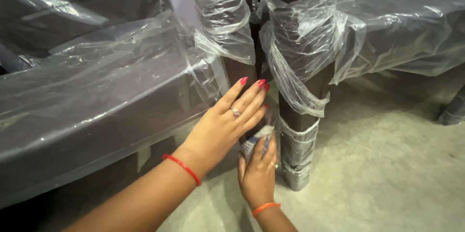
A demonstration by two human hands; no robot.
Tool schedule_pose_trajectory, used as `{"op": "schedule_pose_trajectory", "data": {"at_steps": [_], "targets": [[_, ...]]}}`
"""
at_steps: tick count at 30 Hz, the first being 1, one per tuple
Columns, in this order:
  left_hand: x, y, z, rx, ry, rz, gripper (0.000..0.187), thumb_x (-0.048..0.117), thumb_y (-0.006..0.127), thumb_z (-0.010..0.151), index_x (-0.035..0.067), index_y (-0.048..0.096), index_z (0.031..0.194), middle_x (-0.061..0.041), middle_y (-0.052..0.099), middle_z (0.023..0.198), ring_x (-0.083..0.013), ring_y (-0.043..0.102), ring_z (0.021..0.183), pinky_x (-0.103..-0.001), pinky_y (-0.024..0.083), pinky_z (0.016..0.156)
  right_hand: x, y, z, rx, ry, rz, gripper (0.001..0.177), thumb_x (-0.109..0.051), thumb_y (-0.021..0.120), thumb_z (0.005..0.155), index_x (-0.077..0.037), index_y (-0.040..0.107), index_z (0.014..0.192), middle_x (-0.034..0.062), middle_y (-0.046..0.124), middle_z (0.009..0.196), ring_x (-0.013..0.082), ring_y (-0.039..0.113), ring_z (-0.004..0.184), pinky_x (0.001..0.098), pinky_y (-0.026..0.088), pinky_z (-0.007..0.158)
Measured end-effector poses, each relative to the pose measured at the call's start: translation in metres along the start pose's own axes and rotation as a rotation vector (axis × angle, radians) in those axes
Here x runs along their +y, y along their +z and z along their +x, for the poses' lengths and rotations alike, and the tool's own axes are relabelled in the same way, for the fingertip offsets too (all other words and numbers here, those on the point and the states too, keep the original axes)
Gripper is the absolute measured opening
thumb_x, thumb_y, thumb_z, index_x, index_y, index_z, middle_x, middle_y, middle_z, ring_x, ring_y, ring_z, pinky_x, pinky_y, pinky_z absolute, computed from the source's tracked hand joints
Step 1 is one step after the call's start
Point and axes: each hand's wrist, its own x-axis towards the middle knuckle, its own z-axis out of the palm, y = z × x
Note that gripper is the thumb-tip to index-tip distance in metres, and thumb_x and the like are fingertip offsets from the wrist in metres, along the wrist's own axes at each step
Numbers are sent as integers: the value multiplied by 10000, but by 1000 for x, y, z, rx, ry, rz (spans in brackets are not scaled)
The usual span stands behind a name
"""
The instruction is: The person wipes the surfaces of several chairs covered in protective plastic using a cloth. The person cleans the seat, armrests, and legs of the chairs in a bedroom setting.
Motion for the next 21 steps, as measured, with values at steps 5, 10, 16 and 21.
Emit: {"op": "schedule_pose_trajectory", "data": {"at_steps": [5,10,16,21], "targets": [[8,19,28,-35,127,122,428,300,548,928,112,633,1303,-80,607,1354,-295,460,1385,-533,178,1222,-2,2,-21,-87,310,104,916,-242,737,890,62,155,1530,373,248,1516,565,335,1360,569,336,1097],[20,44,57,-70,247,83,293,301,575,889,174,754,1085,-35,739,1116,-244,628,1140,-475,336,1108,-25,-19,10,-43,370,278,925,-149,740,831,27,188,1552,323,255,1547,508,302,1422,533,288,1146],[23,55,61,-38,306,32,225,290,602,880,188,800,910,-12,774,933,-223,690,958,-435,434,982,-44,-36,54,31,237,427,939,-94,780,812,39,203,1541,331,275,1540,519,318,1428,534,307,1156],[15,44,61,-41,344,74,245,303,597,870,167,796,909,-28,767,952,-220,687,953,-432,439,965,-34,-34,52,51,240,382,917,-130,839,736,13,316,1475,266,400,1437,458,431,1331,511,365,1098]]}}
